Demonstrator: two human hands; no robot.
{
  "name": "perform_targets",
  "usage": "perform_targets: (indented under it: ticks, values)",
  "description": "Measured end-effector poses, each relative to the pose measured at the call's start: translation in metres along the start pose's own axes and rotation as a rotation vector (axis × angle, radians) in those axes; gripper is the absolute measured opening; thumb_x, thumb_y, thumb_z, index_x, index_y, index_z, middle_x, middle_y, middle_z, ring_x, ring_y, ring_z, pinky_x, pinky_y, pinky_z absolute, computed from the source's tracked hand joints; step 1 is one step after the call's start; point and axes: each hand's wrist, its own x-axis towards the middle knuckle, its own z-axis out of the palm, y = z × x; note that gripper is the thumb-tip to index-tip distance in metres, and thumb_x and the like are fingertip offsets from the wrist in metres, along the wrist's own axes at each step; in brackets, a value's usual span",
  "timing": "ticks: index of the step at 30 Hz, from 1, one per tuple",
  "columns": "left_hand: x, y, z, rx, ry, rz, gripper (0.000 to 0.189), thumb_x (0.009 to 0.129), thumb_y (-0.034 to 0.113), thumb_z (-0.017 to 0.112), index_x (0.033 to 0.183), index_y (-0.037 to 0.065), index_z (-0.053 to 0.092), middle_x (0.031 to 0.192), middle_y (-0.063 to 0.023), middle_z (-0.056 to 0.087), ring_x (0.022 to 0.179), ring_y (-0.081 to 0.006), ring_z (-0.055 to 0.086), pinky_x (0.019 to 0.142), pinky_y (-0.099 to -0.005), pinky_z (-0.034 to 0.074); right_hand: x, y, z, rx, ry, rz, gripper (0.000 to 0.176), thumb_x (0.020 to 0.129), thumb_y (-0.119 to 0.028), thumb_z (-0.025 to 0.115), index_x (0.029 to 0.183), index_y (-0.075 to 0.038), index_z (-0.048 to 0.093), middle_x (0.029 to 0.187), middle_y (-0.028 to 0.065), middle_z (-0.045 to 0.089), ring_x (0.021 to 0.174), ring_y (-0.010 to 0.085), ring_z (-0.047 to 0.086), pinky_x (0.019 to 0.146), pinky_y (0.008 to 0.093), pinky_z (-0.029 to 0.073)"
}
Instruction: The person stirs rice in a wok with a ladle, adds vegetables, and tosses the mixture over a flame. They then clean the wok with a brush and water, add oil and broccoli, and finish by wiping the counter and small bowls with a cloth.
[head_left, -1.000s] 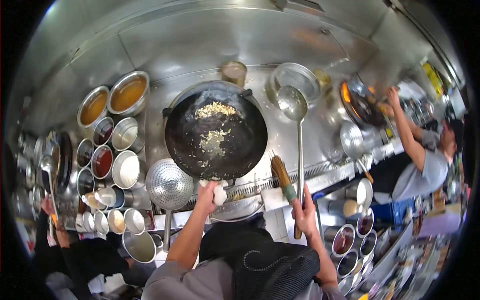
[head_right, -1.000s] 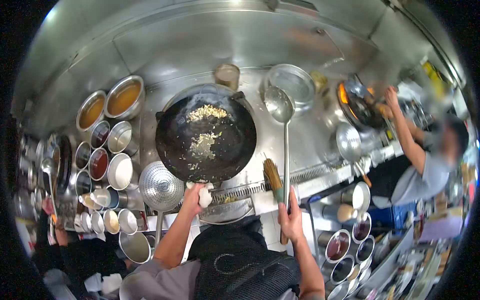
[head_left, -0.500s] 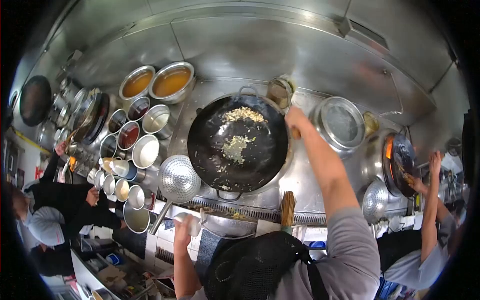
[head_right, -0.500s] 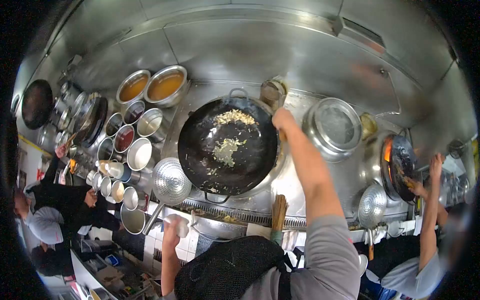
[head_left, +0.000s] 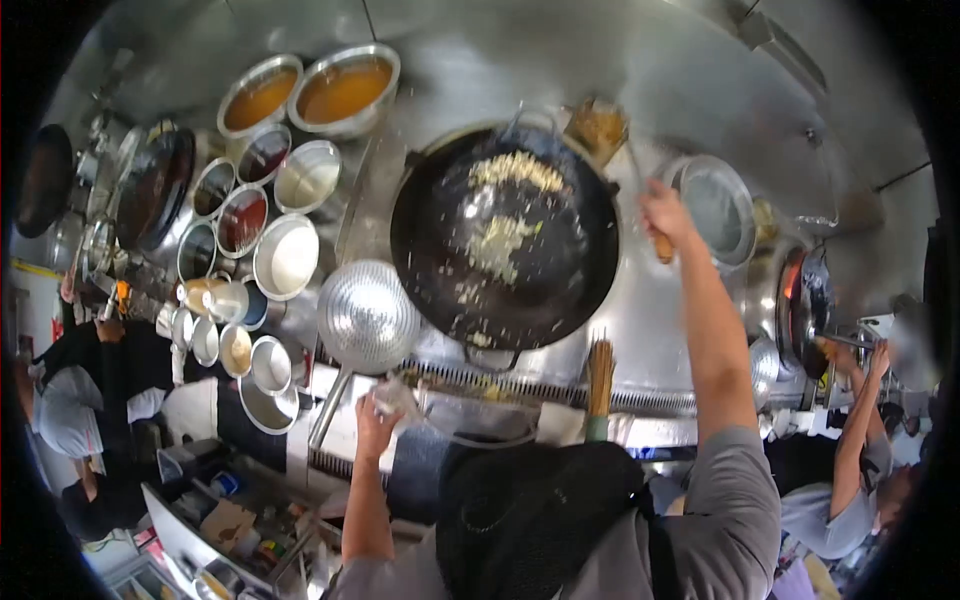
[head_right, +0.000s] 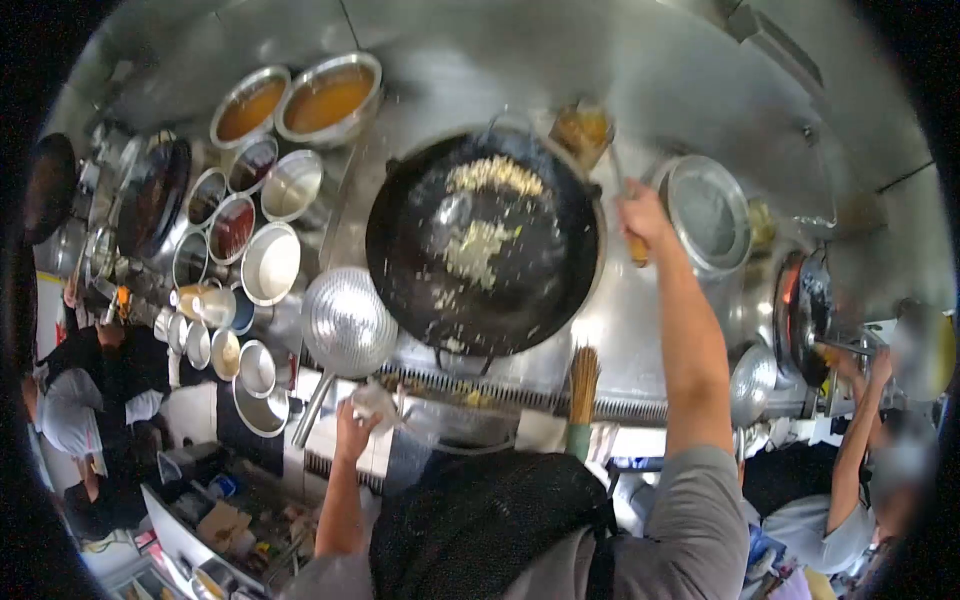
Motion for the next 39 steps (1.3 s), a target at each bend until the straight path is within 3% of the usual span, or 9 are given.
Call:
perform_targets:
  ticks: [6, 13, 16, 18, 21, 24, 29, 34, 39]
  values:
    - [0.013, 0.012, -0.003, -0.271, -0.209, -0.126, 0.075, 0.073, 0.006, 0.082, 0.138, 0.004, 0.045, 0.126, -0.0134, 0.055, 0.115, -0.0244, 0.056, 0.091, -0.0358, 0.049, -0.114, 0.079, -0.051, -0.595, 0.474, -0.305, 0.053, 0.095, -0.022, 0.058, 0.144, -0.010, 0.042, 0.083, 0.0189, 0.070, 0.067, 0.0316, 0.069, 0.060, 0.0416, 0.052]
    - [0.025, 0.066, -0.034, 0.147, -0.105, 0.148, 0.097, 0.068, 0.013, 0.086, 0.146, 0.002, 0.030, 0.133, -0.0163, 0.047, 0.116, -0.0305, 0.052, 0.090, -0.0417, 0.047, -0.190, 0.157, -0.117, -0.618, 0.632, -0.006, 0.052, 0.096, -0.027, 0.055, 0.142, -0.009, 0.041, 0.095, 0.0312, 0.065, 0.087, 0.0491, 0.063, 0.072, 0.0548, 0.050]
    - [0.043, 0.134, -0.033, 0.105, 0.004, 0.337, 0.085, 0.073, 0.010, 0.082, 0.143, 0.002, 0.035, 0.132, -0.0179, 0.048, 0.117, -0.0308, 0.051, 0.092, -0.0416, 0.047, -0.171, 0.189, -0.133, -0.684, 0.743, -0.223, 0.053, 0.096, -0.024, 0.054, 0.142, -0.004, 0.040, 0.088, 0.0250, 0.068, 0.071, 0.0434, 0.066, 0.060, 0.0516, 0.052]
    - [0.057, 0.183, -0.015, 0.113, 0.040, 0.384, 0.077, 0.076, 0.007, 0.079, 0.141, 0.003, 0.038, 0.130, -0.0182, 0.049, 0.118, -0.0302, 0.052, 0.093, -0.0413, 0.047, -0.165, 0.162, -0.128, 0.221, 0.509, 0.281, 0.040, 0.095, -0.019, 0.055, 0.131, -0.003, 0.050, 0.072, 0.0124, 0.062, 0.052, 0.0235, 0.059, 0.047, 0.0375, 0.049]
    - [0.083, 0.243, 0.022, -0.010, -0.023, 0.514, 0.063, 0.081, 0.008, 0.075, 0.137, 0.005, 0.046, 0.126, -0.0152, 0.052, 0.115, -0.0280, 0.054, 0.094, -0.0386, 0.047, -0.172, 0.141, -0.140, 1.072, 0.309, 0.250, 0.023, 0.093, -0.014, 0.058, 0.114, -0.006, 0.055, 0.064, 0.0004, 0.046, 0.048, 0.0065, 0.043, 0.042, 0.0240, 0.039]
    - [0.114, 0.304, 0.072, -0.079, -0.098, 0.601, 0.049, 0.084, 0.012, 0.073, 0.129, 0.004, 0.054, 0.120, -0.0128, 0.056, 0.111, -0.0254, 0.057, 0.092, -0.0363, 0.049, -0.212, 0.144, -0.143, 1.267, -0.030, 0.143, 0.017, 0.092, -0.011, 0.059, 0.106, -0.008, 0.051, 0.065, -0.0006, 0.044, 0.047, 0.0042, 0.039, 0.039, 0.0230, 0.035]
    - [0.193, 0.346, 0.181, -0.071, -0.117, 0.671, 0.046, 0.085, 0.021, 0.073, 0.124, 0.004, 0.058, 0.115, -0.0122, 0.061, 0.103, -0.0215, 0.062, 0.088, -0.0351, 0.053, -0.303, 0.036, -0.138, 1.092, 0.051, 0.196, 0.039, 0.093, -0.010, 0.058, 0.128, -0.005, 0.043, 0.070, 0.0000, 0.045, 0.044, 0.0042, 0.037, 0.035, 0.0206, 0.030]
    - [0.228, 0.389, 0.266, -0.287, -0.280, 0.221, 0.053, 0.081, 0.020, 0.074, 0.126, 0.001, 0.054, 0.105, -0.0194, 0.064, 0.087, -0.0274, 0.067, 0.073, -0.0375, 0.058, -0.334, -0.002, -0.124, 0.877, -0.114, 0.185, 0.060, 0.089, -0.006, 0.058, 0.143, 0.001, 0.034, 0.067, 0.0030, 0.047, 0.039, 0.0054, 0.038, 0.032, 0.0214, 0.030]
    - [0.230, 0.388, 0.261, 0.806, -0.146, 0.719, 0.040, 0.081, 0.015, 0.062, 0.117, -0.001, 0.057, 0.104, -0.0241, 0.066, 0.100, -0.0386, 0.063, 0.089, -0.0441, 0.050, -0.312, 0.030, -0.097, 0.611, -0.107, 0.104, 0.061, 0.089, -0.002, 0.058, 0.146, 0.000, 0.036, 0.066, 0.0027, 0.052, 0.040, 0.0068, 0.043, 0.034, 0.0219, 0.033]
